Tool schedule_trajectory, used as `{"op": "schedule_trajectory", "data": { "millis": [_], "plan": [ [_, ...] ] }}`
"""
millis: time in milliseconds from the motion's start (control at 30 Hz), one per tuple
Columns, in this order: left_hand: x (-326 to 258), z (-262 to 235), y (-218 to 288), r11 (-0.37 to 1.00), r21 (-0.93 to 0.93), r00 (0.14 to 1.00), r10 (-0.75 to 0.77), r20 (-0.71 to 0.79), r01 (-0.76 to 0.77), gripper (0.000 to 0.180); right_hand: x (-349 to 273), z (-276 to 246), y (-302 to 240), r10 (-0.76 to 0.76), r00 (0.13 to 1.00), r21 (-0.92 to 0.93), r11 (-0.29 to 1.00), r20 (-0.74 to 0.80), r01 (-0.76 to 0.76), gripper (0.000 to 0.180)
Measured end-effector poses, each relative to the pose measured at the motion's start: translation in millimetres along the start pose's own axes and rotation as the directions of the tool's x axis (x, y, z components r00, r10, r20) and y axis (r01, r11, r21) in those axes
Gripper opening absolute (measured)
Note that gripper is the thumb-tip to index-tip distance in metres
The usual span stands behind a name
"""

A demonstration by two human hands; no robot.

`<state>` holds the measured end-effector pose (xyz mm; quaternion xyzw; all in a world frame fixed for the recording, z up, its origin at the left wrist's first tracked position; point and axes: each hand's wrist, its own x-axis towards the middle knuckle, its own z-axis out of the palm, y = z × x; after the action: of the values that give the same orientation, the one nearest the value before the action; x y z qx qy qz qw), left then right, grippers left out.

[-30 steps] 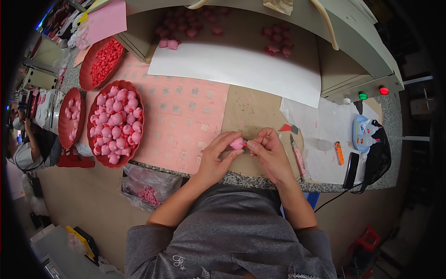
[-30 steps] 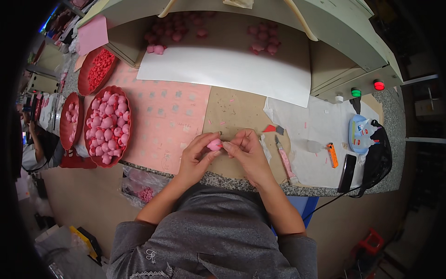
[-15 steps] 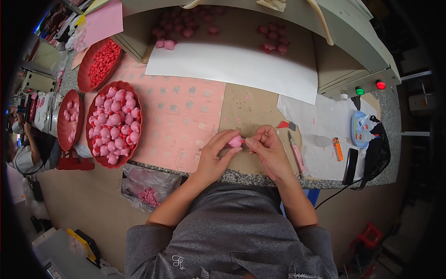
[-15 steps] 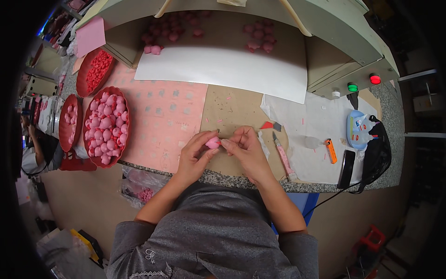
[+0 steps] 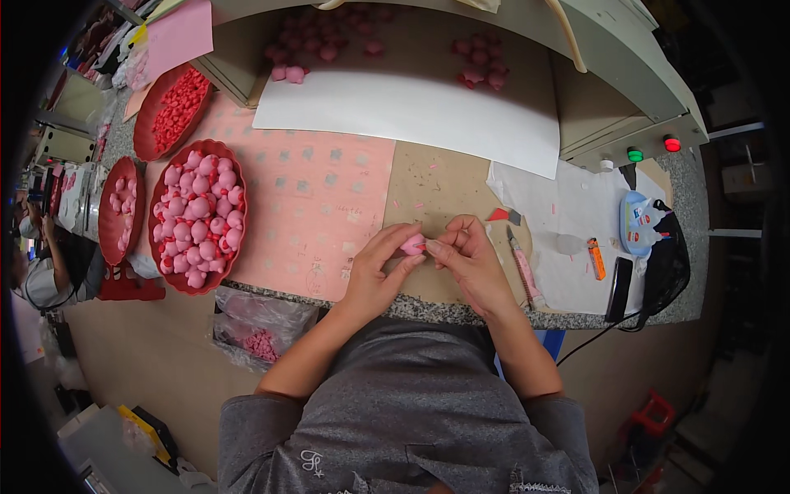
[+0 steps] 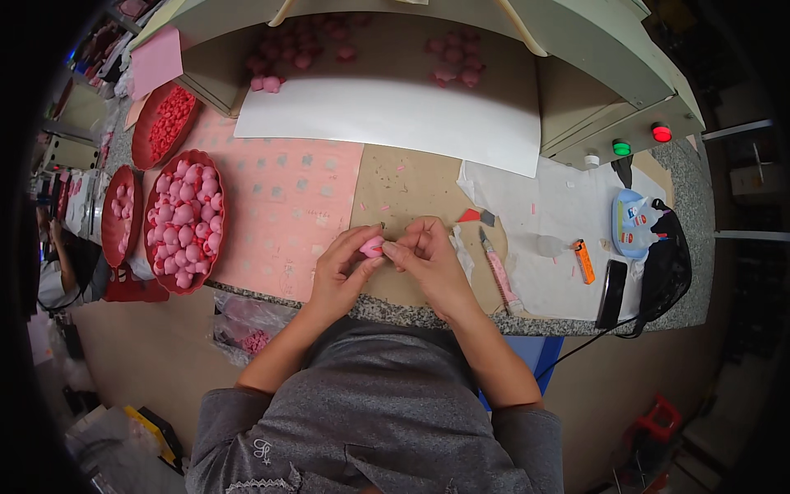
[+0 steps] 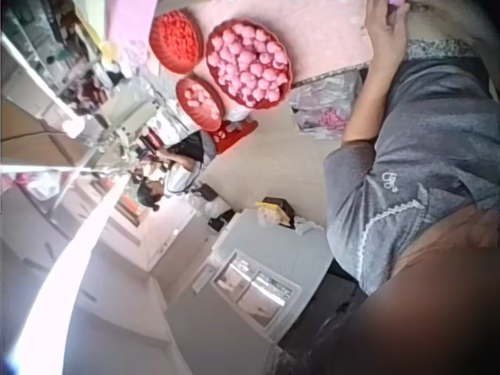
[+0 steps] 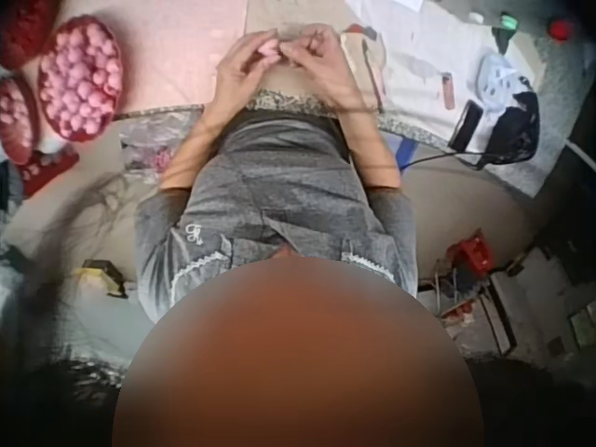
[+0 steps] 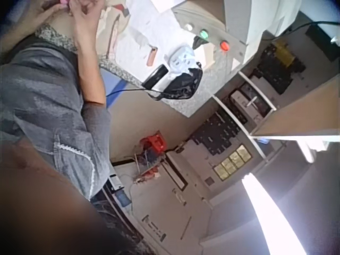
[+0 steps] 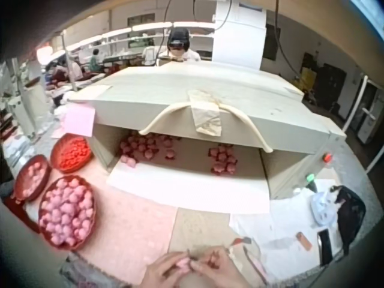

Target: Assembling small pink clay components at a workbench.

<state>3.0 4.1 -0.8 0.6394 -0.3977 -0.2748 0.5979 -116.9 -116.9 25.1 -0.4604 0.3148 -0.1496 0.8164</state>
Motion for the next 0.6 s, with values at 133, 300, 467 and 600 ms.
{"op": "schedule_trajectory", "data": {
  "millis": [133, 300, 467, 600],
  "plan": [
    [-1.5, -1.0, -1.1, 1.000, 0.005, 1.000, 0.007, -0.013, -0.007, 0.038, 0.7, -3.1, 0.9, -0.002, 1.000, -0.010, 1.000, -0.027, 0.002, 0.026],
    [-2.0, -0.7, 0.6, 1.000, -0.015, 1.000, -0.008, -0.013, 0.008, 0.038, 0.1, -0.9, 0.6, -0.005, 1.000, -0.038, 0.999, -0.002, 0.005, 0.026],
    [-2.3, -0.8, -0.8, 1.000, 0.016, 1.000, 0.004, -0.012, -0.004, 0.038, -0.5, -0.6, 2.3, -0.028, 1.000, -0.038, 0.999, -0.006, 0.028, 0.026],
    [-1.4, -0.3, 2.2, 0.998, 0.052, 1.000, 0.024, -0.004, -0.024, 0.038, 0.9, -1.8, 1.1, -0.026, 1.000, -0.035, 0.999, -0.004, 0.026, 0.026]
  ]
}}
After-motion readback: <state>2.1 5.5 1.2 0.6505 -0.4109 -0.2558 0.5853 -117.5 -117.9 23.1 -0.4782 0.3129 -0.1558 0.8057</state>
